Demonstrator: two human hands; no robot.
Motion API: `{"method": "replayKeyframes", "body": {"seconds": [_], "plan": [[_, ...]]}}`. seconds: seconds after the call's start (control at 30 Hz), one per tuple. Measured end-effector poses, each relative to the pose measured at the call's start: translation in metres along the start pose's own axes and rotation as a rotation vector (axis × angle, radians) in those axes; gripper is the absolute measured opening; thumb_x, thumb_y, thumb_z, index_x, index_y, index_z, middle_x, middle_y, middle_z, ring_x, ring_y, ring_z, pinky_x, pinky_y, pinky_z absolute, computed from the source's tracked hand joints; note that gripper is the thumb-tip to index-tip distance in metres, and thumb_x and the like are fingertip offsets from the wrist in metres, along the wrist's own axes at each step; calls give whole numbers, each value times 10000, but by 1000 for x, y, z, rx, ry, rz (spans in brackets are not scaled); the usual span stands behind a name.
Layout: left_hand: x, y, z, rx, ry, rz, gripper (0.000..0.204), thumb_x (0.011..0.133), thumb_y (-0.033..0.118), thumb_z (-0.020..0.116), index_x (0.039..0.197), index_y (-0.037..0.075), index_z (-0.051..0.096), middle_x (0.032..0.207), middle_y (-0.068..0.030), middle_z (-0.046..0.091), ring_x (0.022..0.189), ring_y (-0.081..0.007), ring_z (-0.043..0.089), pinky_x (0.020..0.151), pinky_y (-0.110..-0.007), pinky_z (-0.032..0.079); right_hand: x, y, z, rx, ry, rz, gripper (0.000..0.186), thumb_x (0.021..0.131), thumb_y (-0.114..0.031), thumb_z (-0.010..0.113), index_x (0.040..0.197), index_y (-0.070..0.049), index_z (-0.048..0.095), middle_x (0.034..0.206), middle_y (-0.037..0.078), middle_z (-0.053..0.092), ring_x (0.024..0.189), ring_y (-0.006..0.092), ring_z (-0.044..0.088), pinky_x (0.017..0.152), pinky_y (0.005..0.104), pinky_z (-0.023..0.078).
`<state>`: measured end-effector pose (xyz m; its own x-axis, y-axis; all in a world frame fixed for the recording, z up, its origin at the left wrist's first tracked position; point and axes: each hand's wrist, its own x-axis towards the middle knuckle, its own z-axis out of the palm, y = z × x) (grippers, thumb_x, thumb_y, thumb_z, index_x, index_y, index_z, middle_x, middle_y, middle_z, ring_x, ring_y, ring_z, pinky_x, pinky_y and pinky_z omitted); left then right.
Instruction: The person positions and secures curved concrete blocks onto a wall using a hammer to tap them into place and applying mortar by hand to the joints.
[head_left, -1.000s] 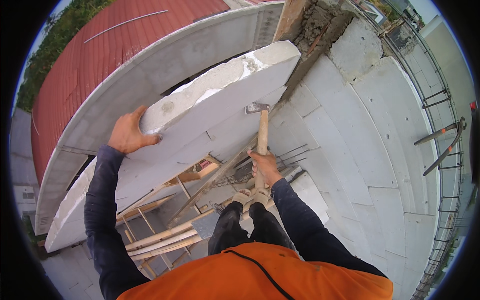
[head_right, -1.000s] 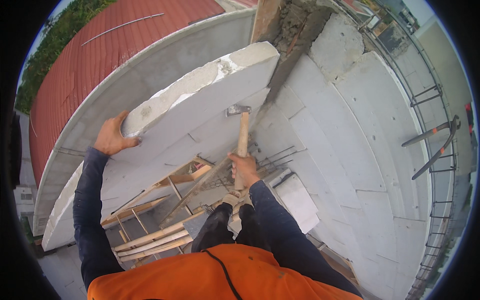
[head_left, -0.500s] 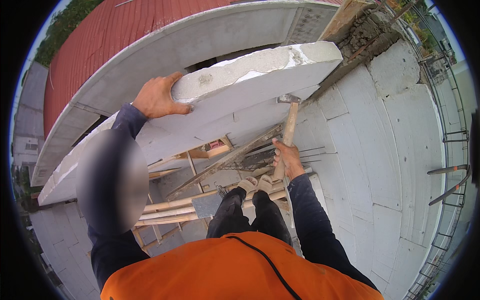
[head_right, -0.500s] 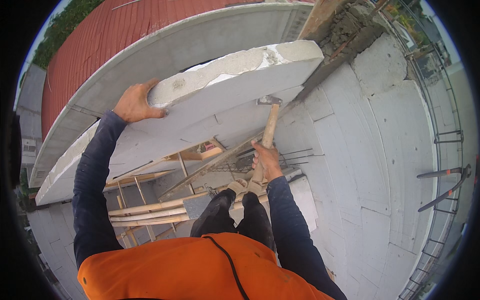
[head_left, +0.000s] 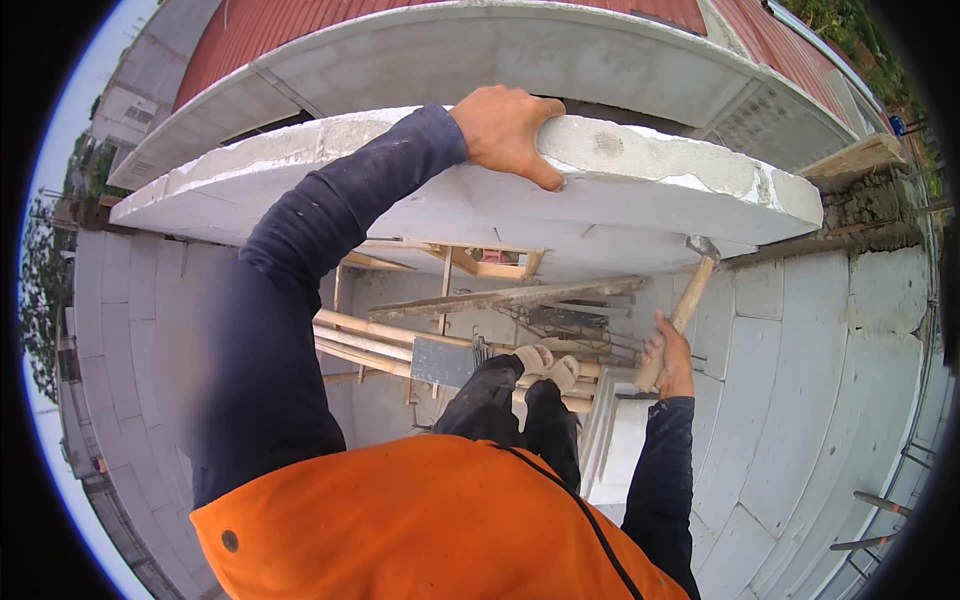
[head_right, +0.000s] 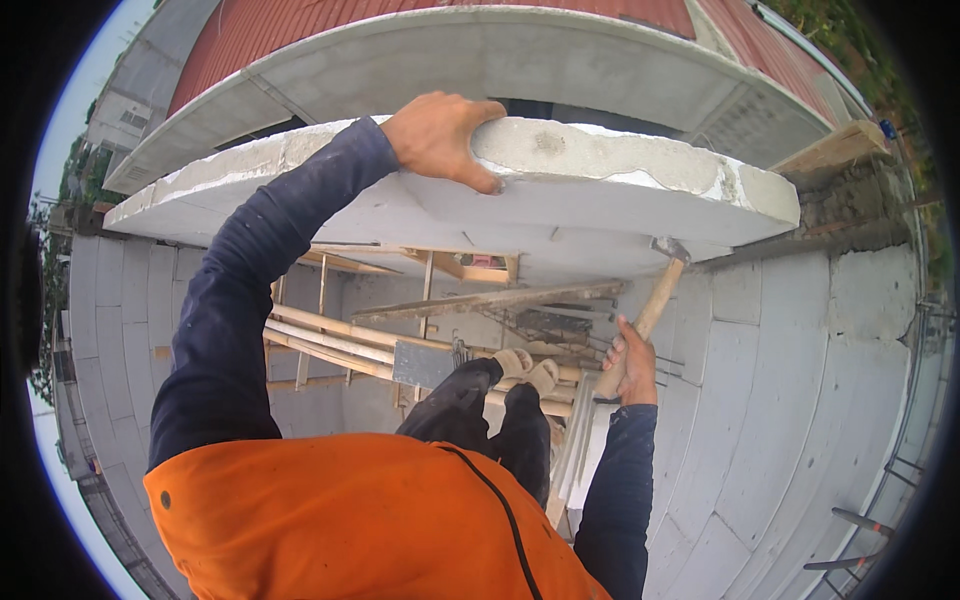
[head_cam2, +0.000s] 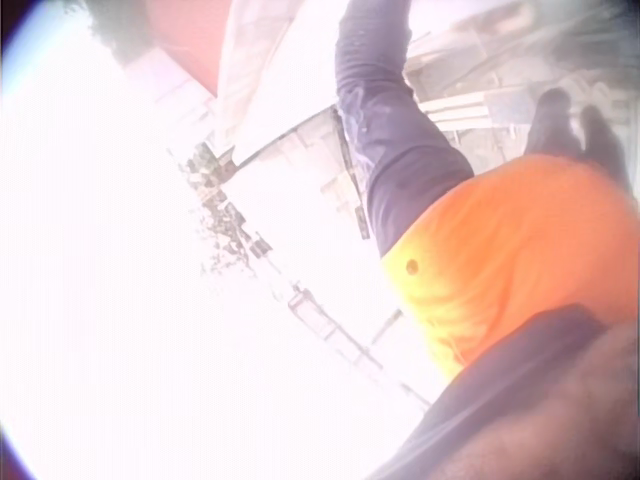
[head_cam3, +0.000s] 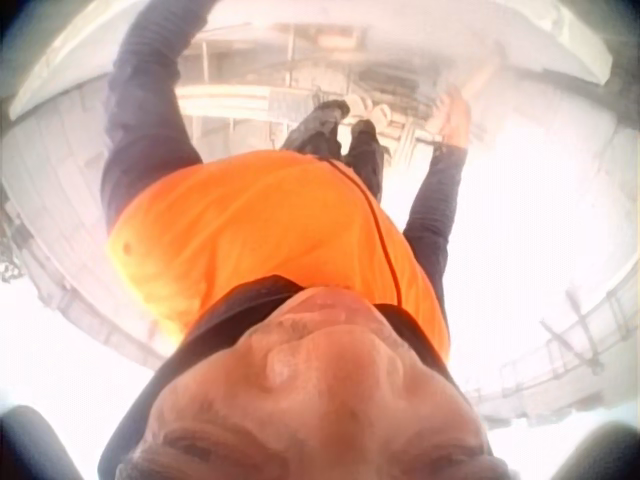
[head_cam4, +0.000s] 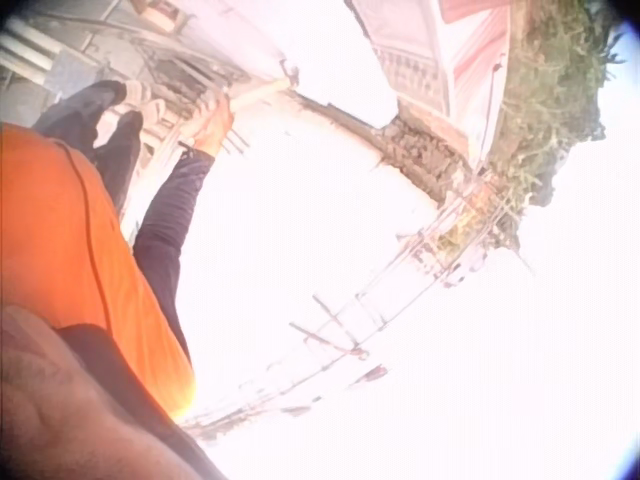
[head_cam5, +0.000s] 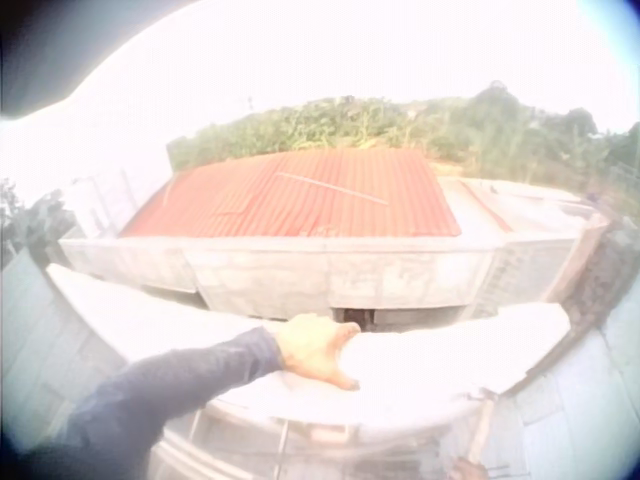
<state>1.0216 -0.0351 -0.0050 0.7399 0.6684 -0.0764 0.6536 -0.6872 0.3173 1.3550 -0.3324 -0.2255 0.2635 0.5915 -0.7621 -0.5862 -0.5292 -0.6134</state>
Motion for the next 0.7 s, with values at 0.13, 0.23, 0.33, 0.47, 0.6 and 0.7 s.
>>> {"method": "replayKeyframes", "body": {"seconds": [0.13,0.23,0.33,0.47,0.6,0.7], "plan": [[5,2,-1,-2,-32,-14,1001,638,555,843,1376,-90,640,1070,-295,777,925,-422,777,880,-440,622,2,8,20,-23,108,-42,318,992,-330,800,1097,-108,597,654,-41,477,505,113,477,441,308,440],[1,1,-1,-5,-27,-19,1003,639,552,843,1380,-91,636,1074,-297,776,930,-422,778,884,-441,622,2,10,28,29,60,-20,308,994,-317,798,1093,-106,597,652,-38,477,502,114,478,441,307,444],[-2,3,-5,8,-35,-28,998,641,550,843,1377,-92,639,1075,-303,775,933,-424,780,885,-440,623,2,6,11,91,-49,13,307,986,-292,809,1099,-99,598,654,-31,480,499,119,485,438,312,452],[8,13,-4,4,-60,-43,987,643,546,843,1374,-87,645,1076,-310,773,945,-429,779,887,-436,621,4,10,11,4,70,-39,308,975,-268,821,1082,-88,596,659,-21,486,501,128,502,429,321,457],[-2,-2,5,23,-14,-34,991,651,570,834,1393,-61,649,1085,-294,778,949,-420,780,905,-438,621,5,7,39,-57,159,-96,316,968,-276,835,1010,-95,579,662,-11,495,503,137,511,428,339,462],[5,8,-1,47,-2,-27,996,649,581,833,1395,-54,654,1090,-292,778,944,-418,780,908,-438,619,9,5,27,49,45,-37,331,969,-302,838,1006,-109,572,661,-15,496,502,135,504,439,338,461]]}}
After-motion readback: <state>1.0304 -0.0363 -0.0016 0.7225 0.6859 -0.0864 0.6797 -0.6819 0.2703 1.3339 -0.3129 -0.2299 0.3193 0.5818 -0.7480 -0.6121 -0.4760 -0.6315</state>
